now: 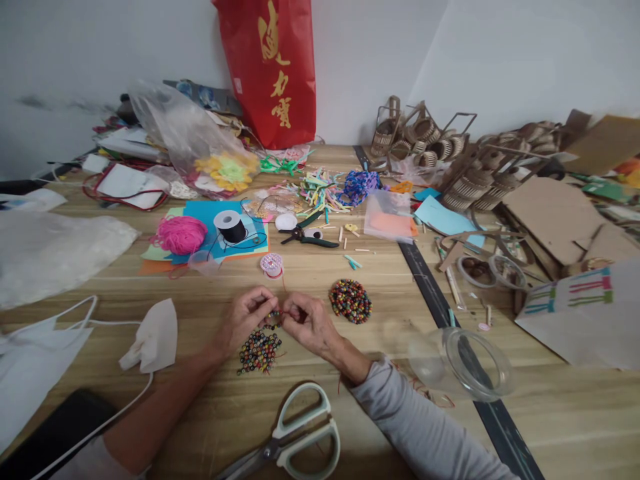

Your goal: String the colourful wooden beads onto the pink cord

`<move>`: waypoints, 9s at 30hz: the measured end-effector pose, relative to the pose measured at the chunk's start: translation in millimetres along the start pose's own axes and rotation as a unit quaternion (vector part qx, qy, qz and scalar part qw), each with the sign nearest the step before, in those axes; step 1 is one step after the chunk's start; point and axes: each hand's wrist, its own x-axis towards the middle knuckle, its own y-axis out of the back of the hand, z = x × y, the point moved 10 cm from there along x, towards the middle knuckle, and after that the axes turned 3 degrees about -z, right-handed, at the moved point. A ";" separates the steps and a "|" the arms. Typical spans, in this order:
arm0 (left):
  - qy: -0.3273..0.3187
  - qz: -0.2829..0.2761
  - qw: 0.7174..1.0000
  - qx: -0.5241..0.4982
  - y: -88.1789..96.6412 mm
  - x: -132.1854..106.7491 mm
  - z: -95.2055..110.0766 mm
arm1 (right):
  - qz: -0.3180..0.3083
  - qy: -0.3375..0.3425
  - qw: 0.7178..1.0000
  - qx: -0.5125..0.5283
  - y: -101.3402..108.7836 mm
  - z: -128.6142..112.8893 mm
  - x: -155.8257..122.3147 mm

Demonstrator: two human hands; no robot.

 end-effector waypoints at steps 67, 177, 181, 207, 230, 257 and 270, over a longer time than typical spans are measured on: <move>0.005 -0.100 0.995 -0.014 -13.0 0.9 2.4 | -0.063 -0.085 0.957 0.272 -8.2 19.7 7.2; -0.184 0.028 0.982 0.041 9.4 -10.4 37.7 | -0.079 -0.082 0.949 0.294 -14.2 23.4 10.5; -0.169 0.007 0.986 -0.008 7.0 -8.8 38.2 | -0.083 -0.085 0.949 0.293 -15.3 24.9 10.3; 0.020 0.050 0.995 -0.080 15.8 1.4 5.6 | 0.031 0.176 0.980 -0.086 7.6 -31.7 -4.1; -0.006 0.008 0.998 -0.070 8.2 0.5 -1.1 | 0.101 0.201 0.960 -0.166 14.6 -39.7 -13.5; -0.005 0.001 0.994 -0.108 7.4 4.9 -3.3 | 0.021 0.205 0.964 -0.169 0.0 -36.8 -9.7; -0.025 -0.009 0.991 -0.132 6.0 3.9 5.1 | 0.044 0.195 0.977 -0.072 9.2 -38.0 -6.7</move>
